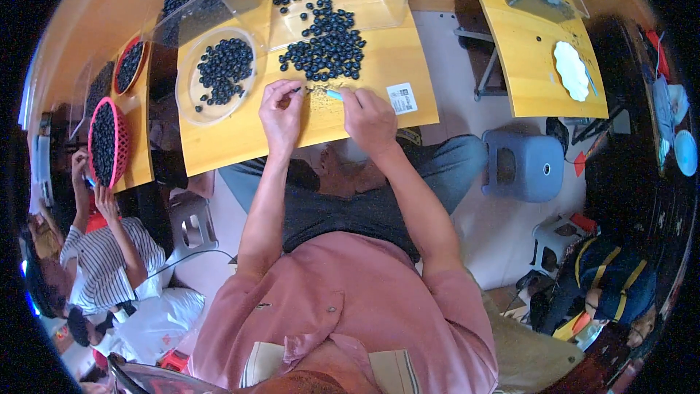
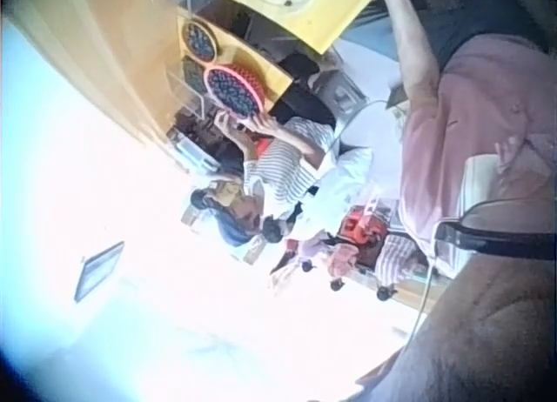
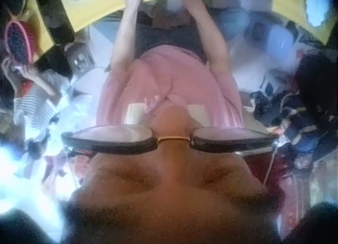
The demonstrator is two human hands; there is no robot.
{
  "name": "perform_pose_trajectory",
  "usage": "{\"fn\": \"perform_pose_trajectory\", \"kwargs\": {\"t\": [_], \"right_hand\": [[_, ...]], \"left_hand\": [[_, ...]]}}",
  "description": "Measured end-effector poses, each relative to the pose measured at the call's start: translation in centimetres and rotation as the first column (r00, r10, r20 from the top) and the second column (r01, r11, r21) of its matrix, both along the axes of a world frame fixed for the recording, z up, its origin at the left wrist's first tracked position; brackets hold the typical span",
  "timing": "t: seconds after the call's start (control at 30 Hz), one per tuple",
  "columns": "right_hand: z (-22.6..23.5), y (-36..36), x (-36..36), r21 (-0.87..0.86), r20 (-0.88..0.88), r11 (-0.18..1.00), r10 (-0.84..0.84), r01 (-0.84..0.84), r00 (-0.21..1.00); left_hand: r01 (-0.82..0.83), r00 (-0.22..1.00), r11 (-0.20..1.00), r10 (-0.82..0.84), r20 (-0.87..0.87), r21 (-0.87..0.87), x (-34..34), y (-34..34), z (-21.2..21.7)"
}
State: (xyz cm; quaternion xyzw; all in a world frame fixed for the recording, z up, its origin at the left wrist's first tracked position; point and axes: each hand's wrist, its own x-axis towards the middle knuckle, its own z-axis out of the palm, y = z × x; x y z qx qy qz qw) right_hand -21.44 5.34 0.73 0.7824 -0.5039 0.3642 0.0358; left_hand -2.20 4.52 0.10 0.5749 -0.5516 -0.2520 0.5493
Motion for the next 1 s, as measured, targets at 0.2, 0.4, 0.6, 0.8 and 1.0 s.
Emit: {"fn": "perform_pose_trajectory", "kwargs": {"t": [0.2, 0.4, 0.6, 0.8, 1.0], "right_hand": [[0.12, -0.05, 0.13, -0.002, -0.031, 1.000, -0.006, 0.006, 1.000], [-0.06, -0.16, 0.10, -0.015, -0.042, 1.000, -0.006, 0.005, 0.999], [-0.31, -0.19, 0.11, -0.074, -0.034, 0.997, 0.005, -0.008, 0.999], [-0.51, -0.38, 0.19, -0.087, -0.079, 0.995, 0.046, -0.052, 0.996], [-0.33, -0.30, 0.16, -0.071, -0.129, 0.997, 0.032, -0.041, 0.991]], "left_hand": [[0.040, 0.998, 0.999, -0.041, -0.039, -0.014, 0.12, -0.15, 0.29], [0.106, 0.991, 0.993, -0.102, -0.084, 0.044, -0.28, -0.26, 0.30], [0.202, 0.979, 0.975, -0.198, -0.058, 0.087, -0.69, -0.12, 0.29], [0.234, 0.972, 0.966, -0.232, -0.033, 0.109, -0.58, -0.04, 0.62], [0.231, 0.973, 0.968, -0.229, -0.027, 0.101, -0.82, -0.06, 0.69]]}}
